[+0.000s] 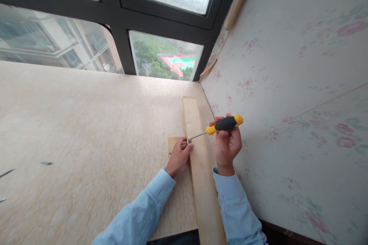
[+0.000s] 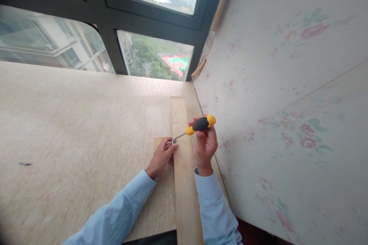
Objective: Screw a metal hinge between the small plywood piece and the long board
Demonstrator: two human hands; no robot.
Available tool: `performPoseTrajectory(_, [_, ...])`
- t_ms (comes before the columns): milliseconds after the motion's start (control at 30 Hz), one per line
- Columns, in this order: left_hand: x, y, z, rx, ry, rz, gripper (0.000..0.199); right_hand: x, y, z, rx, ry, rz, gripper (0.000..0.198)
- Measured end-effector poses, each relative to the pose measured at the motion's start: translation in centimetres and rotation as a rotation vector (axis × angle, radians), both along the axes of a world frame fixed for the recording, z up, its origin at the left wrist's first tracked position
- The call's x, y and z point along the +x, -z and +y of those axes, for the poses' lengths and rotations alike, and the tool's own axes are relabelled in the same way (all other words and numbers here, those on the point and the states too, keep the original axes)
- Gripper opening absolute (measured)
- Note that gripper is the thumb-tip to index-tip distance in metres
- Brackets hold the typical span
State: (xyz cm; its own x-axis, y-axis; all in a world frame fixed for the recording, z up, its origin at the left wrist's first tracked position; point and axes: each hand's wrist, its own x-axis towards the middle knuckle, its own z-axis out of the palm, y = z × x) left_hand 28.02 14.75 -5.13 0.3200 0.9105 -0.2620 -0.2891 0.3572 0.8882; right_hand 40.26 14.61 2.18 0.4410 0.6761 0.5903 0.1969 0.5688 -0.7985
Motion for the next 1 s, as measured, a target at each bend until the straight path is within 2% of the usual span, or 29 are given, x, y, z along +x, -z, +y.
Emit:
performPoseTrajectory(200, [0.11, -0.45, 0.00, 0.024, -0.022, 0.053, 0.028, -0.40, -0.05, -0.46, -0.013, -0.069, -0.040, 0.032])
performPoseTrajectory(533, [0.12, -0.23, 0.05, 0.043, -0.027, 0.081, 0.028, -0.51, 0.12, -0.34, -0.018, -0.068, -0.090, 0.026])
performPoseTrajectory(767, [0.22, 0.00, 0.10, 0.041, -0.029, 0.076, 0.027, -0.53, 0.52, -0.14, 0.033, -0.056, -0.010, 0.042])
performPoseTrajectory(1000, [0.21, 0.21, 0.14, 0.040, -0.020, 0.099, 0.027, -0.51, 0.46, 0.20, 0.017, 0.034, -0.008, 0.043])
